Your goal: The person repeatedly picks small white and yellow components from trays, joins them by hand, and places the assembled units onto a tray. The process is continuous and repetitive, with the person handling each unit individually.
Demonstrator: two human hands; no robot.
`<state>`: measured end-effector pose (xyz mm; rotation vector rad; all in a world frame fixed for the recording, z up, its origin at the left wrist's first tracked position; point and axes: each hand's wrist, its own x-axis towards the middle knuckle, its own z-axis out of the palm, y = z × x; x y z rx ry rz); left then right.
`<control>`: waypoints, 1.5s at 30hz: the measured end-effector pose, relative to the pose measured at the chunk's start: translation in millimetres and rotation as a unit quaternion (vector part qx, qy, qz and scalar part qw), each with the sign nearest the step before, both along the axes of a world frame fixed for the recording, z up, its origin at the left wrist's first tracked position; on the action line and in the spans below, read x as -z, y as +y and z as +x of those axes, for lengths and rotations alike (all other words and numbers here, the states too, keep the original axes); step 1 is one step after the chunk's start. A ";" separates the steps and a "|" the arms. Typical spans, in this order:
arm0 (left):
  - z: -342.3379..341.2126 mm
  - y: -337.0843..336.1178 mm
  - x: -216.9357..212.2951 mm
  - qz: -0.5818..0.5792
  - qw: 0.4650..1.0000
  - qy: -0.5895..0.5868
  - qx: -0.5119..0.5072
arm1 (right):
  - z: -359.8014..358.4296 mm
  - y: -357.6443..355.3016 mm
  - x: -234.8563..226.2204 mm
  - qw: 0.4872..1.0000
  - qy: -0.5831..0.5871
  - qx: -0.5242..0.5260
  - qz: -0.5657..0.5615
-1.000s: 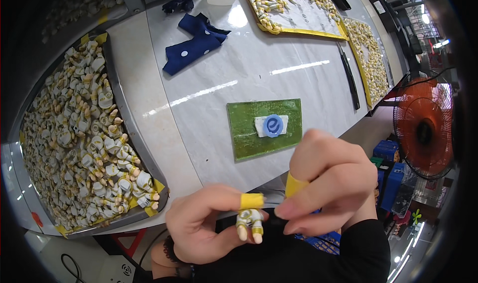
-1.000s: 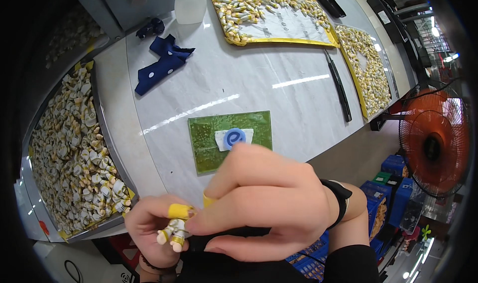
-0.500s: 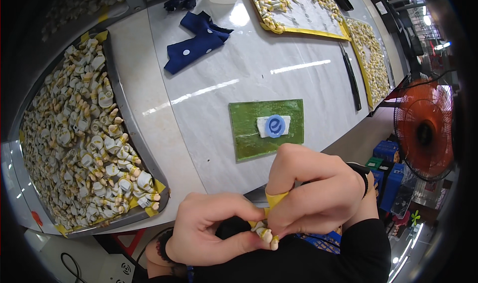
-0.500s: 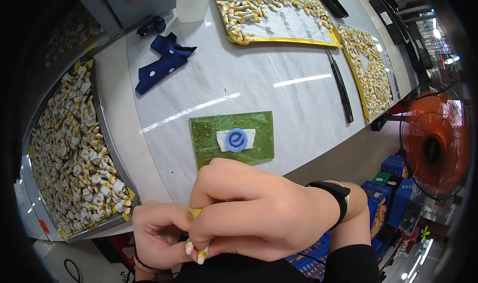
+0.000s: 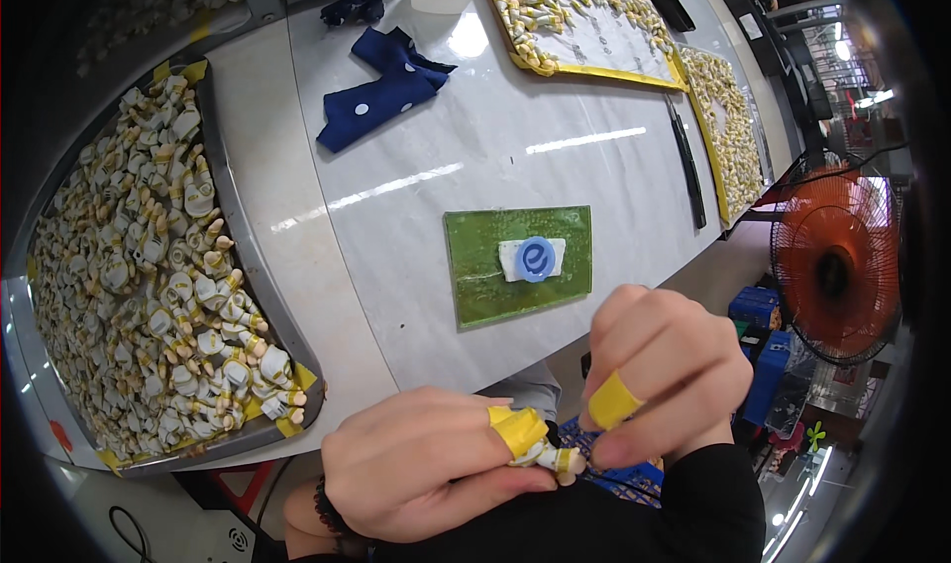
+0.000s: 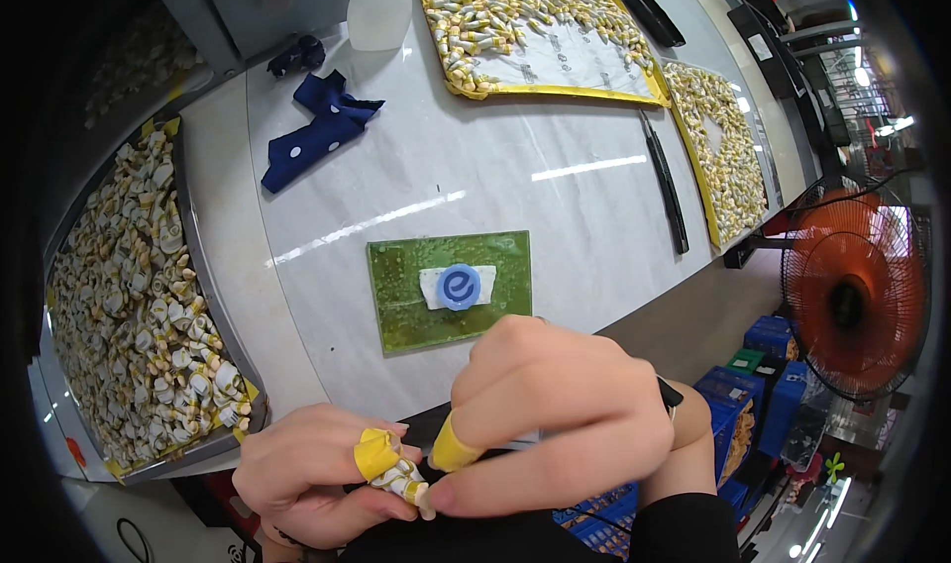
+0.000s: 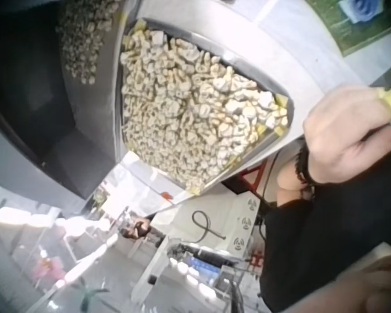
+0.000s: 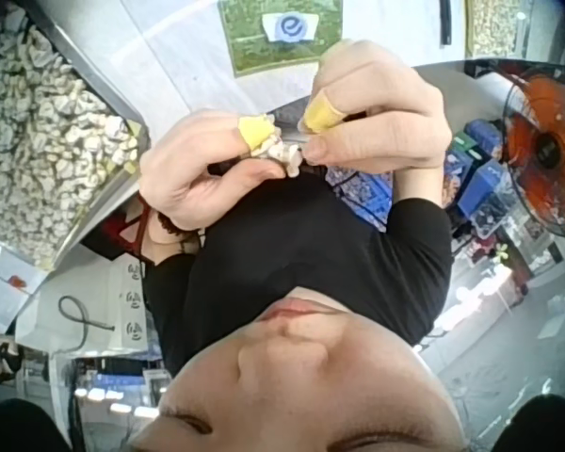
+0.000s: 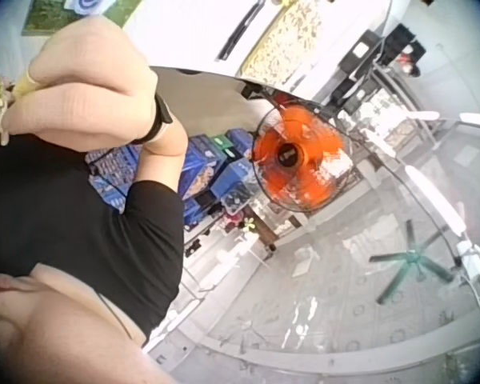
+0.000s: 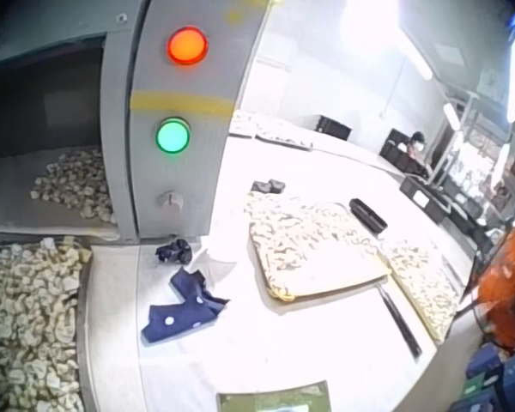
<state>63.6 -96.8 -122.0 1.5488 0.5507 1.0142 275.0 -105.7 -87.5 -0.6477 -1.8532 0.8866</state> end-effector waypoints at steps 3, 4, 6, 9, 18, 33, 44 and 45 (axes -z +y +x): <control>-0.2 1.4 -6.1 0.011 1.000 0.015 0.007 | -2.2 -2.5 -6.2 0.995 -0.071 0.025 0.071; 0.6 0.8 -6.5 0.018 1.000 0.021 0.001 | -2.4 -5.8 -9.1 0.991 -0.096 0.038 0.085; -0.7 1.0 -8.0 0.031 0.998 0.047 -0.003 | -2.9 -8.4 -10.6 0.985 -0.130 0.054 0.105; -15.1 4.0 -17.7 0.092 0.983 0.159 -0.006 | -1.6 -6.9 -12.1 0.980 -0.154 0.054 0.110; -129.3 42.6 -105.0 0.205 0.728 0.635 -0.156 | 7.3 -13.4 -5.1 0.963 -0.131 0.223 0.081; -79.6 261.3 -34.3 0.349 0.726 0.559 -0.196 | 28.5 -31.4 -32.0 0.937 -0.185 0.289 0.072; -69.5 38.1 -139.7 0.135 0.903 0.386 0.132 | 122.4 120.3 -19.2 0.874 -0.401 0.269 0.051; -63.4 25.1 -141.7 0.041 0.908 0.346 0.233 | 122.0 138.8 -8.5 0.883 -0.399 0.238 0.073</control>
